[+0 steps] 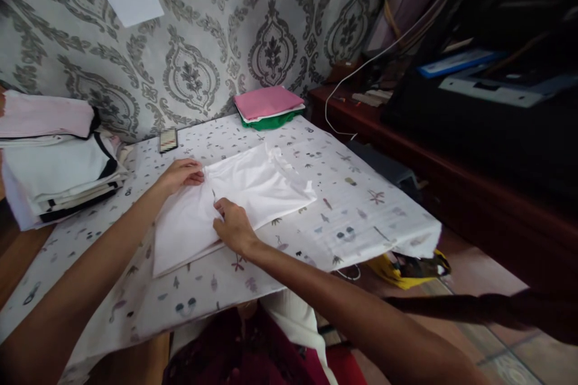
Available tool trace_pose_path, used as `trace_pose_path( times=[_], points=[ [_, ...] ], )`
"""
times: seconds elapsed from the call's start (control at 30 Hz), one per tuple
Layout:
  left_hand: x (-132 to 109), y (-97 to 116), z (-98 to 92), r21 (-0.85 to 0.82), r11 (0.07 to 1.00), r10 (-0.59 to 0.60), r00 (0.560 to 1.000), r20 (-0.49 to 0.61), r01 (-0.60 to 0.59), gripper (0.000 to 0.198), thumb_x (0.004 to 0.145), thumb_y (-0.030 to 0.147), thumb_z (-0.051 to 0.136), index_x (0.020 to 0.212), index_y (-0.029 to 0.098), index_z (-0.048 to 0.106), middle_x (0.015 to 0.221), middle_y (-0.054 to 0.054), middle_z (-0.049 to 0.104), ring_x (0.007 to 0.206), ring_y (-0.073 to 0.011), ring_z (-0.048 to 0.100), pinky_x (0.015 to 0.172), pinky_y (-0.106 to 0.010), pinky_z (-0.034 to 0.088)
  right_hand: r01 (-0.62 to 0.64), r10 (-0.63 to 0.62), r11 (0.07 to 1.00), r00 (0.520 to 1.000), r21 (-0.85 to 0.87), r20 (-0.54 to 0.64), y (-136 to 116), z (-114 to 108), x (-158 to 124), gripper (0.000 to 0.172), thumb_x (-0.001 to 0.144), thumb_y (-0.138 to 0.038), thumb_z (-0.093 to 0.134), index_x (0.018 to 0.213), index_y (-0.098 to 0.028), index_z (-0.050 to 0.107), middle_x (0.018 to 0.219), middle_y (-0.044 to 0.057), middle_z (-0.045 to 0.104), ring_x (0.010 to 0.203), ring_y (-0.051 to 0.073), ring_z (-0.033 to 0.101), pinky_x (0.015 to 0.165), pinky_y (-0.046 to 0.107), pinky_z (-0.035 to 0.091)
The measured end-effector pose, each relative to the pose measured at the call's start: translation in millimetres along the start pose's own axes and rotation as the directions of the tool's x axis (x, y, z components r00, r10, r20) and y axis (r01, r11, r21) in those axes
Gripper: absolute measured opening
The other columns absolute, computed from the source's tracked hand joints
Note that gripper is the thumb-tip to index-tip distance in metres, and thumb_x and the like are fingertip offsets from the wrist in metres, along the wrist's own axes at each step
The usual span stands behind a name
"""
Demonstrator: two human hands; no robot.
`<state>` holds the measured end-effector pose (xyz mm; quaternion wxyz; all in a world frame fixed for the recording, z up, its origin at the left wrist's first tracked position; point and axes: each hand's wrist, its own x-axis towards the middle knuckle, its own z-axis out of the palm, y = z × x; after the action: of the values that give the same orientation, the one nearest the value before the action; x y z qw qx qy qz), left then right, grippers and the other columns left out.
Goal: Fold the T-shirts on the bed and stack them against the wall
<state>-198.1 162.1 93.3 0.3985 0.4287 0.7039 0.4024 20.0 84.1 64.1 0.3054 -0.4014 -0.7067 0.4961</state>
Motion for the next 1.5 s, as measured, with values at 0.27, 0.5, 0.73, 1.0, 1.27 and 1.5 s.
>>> trace_pose_path(
  times=[0.27, 0.5, 0.73, 1.0, 1.27, 1.5],
  points=[
    [-72.4, -31.7, -16.4, 0.406, 0.817, 0.445, 0.896, 0.007, -0.409, 0.023, 0.089, 0.031, 0.052, 0.109, 0.021, 0.057, 0.100, -0.006, 0.069, 0.096, -0.0207, 0.067, 0.089, -0.038, 0.054, -0.159, 0.158, 0.987, 0.984, 0.014, 0.078, -13.8, -2.7, 22.4, 0.029, 0.078, -0.031, 0.065, 0.105, -0.022, 0.059, 0.066, -0.007, 0.050, 0.060, 0.013, 0.049, 0.060, 0.026, 0.041],
    [-146.9, -86.4, -14.0, 0.712, 0.515, 0.542, 0.825, 0.161, -0.477, 0.048, 0.099, 0.044, 0.042, 0.141, 0.019, 0.044, 0.151, -0.017, 0.048, 0.143, -0.0288, 0.043, 0.118, -0.049, 0.035, -0.003, 0.006, 0.997, 0.999, 0.075, -0.047, -5.2, 12.0, 31.8, 0.031, 0.077, -0.013, 0.053, 0.104, -0.023, 0.063, 0.083, -0.003, 0.063, 0.064, 0.013, 0.055, 0.068, 0.027, 0.048],
    [-146.8, -99.0, -18.6, 0.819, 0.360, 0.474, 0.843, 0.253, -0.447, 0.060, 0.103, 0.053, 0.030, 0.150, 0.016, 0.038, 0.163, -0.016, 0.034, 0.153, -0.0268, 0.027, 0.125, -0.050, 0.024, -0.003, -0.005, 0.980, 0.999, -0.199, -0.041, -6.6, 2.0, 26.0, 0.043, 0.077, -0.002, 0.051, 0.113, -0.022, 0.064, 0.095, 0.003, 0.070, 0.073, 0.016, 0.063, 0.076, 0.030, 0.051],
    [-153.5, -85.7, -7.4, 0.783, 0.299, 0.445, 0.805, 0.392, -0.546, 0.063, 0.103, 0.057, 0.028, 0.154, 0.020, 0.036, 0.166, -0.014, 0.027, 0.155, -0.0250, 0.020, 0.125, -0.051, 0.020, 0.140, -0.174, 0.868, 0.984, -0.476, -0.029, -21.7, -4.5, 34.1, 0.034, 0.089, -0.011, 0.047, 0.117, -0.019, 0.065, 0.114, 0.009, 0.069, 0.092, 0.020, 0.067, 0.084, 0.034, 0.052],
    [-157.9, -78.2, 9.3, 0.750, 0.332, 0.415, 0.803, 0.428, -0.572, 0.063, 0.102, 0.056, 0.032, 0.153, 0.020, 0.036, 0.162, -0.015, 0.036, 0.153, -0.0260, 0.025, 0.124, -0.057, 0.018, 0.349, -0.236, 0.654, 0.937, -0.671, 0.258, -17.3, 46.2, 85.3, 0.052, 0.099, -0.024, 0.044, 0.147, -0.006, 0.046, 0.160, 0.021, 0.035, 0.152, 0.028, 0.026, 0.123, 0.050, 0.018],
    [-138.7, -80.8, -23.7, 0.669, 0.459, 0.602, 0.758, 0.250, -0.585, 0.036, 0.101, 0.035, 0.040, 0.126, 0.021, 0.062, 0.135, -0.011, 0.065, 0.127, -0.0225, 0.057, 0.114, -0.044, 0.041, 0.347, -0.195, 0.608, 0.937, -0.714, 0.290, 6.6, 44.7, 102.1, 0.057, 0.102, -0.038, 0.036, 0.150, -0.007, 0.042, 0.162, 0.019, 0.033, 0.153, 0.028, 0.023, 0.123, 0.051, 0.017]
  ],
)
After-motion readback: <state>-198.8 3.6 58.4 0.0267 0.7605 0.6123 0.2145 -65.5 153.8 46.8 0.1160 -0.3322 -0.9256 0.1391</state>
